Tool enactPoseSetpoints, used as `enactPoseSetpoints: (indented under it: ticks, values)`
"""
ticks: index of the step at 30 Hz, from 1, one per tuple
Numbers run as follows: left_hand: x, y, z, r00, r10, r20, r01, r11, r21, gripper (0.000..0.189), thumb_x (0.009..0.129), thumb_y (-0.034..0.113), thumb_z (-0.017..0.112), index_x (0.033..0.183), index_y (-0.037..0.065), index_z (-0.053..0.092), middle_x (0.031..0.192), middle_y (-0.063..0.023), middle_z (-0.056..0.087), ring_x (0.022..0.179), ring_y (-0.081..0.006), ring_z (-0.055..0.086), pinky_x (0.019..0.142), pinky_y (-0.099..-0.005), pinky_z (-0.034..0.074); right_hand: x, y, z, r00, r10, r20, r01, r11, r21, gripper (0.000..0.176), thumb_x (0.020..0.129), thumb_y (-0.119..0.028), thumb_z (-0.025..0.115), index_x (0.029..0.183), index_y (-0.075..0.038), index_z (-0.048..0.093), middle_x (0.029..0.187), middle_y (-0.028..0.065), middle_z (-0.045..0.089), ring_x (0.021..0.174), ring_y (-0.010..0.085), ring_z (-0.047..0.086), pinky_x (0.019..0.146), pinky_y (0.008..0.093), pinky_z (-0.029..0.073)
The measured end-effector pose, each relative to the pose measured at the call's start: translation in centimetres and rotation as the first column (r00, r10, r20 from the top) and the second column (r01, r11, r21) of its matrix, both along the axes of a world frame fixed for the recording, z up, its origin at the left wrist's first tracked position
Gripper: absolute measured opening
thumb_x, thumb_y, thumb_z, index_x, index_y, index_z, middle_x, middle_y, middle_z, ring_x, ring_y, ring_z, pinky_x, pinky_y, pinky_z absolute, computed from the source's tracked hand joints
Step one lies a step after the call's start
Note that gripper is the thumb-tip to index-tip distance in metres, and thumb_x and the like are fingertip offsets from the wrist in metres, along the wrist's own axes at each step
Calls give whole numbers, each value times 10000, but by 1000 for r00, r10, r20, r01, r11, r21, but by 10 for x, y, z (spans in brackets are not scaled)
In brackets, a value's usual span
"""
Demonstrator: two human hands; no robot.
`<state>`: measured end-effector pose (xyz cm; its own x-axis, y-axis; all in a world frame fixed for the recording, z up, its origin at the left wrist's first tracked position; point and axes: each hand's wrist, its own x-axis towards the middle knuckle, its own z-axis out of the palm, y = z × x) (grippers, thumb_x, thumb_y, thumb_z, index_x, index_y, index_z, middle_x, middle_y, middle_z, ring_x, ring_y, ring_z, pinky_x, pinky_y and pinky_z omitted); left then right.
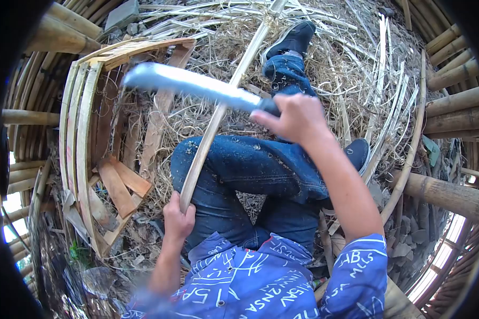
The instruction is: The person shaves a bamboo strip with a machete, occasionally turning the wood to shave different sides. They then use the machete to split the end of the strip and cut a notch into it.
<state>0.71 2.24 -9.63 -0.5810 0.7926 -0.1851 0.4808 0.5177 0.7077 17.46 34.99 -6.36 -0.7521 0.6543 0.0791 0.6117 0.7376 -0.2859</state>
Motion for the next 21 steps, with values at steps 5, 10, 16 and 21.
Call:
enactPoseSetpoints:
  ticks: [5,10,16,21]
  values:
    - [-1,3,1,1000,-20,-23,20,1000,1,209,779,131,592,843,-8,451,647,-276,556,642,-487,593,577,-521,477,3,48,-4,977,-211,-1,211,977,-33,664,819,-698,597,723,-46,677,616,166,641,606,333,673,606,434,536]
    - [-2,3,-2,999,-31,-28,31,999,18,205,771,129,585,832,-16,453,647,-282,557,638,-492,589,577,-527,475,2,5,10,998,-65,-6,64,991,-120,651,826,-684,596,697,-48,651,604,174,631,594,346,665,597,448,529]
    - [-2,3,0,1000,-21,-3,21,1000,-9,204,772,130,587,832,-20,461,649,-288,557,635,-496,588,572,-529,471,0,-10,5,992,100,70,-99,995,-29,648,781,-722,608,657,-86,633,584,154,620,569,342,650,564,437,513]
    - [-4,1,2,999,-41,6,41,999,-4,206,773,111,565,873,-48,480,653,-283,533,642,-481,586,582,-494,459,-3,49,7,973,-232,10,231,963,-141,660,815,-716,580,773,-70,709,675,182,670,691,360,690,644,454,535]
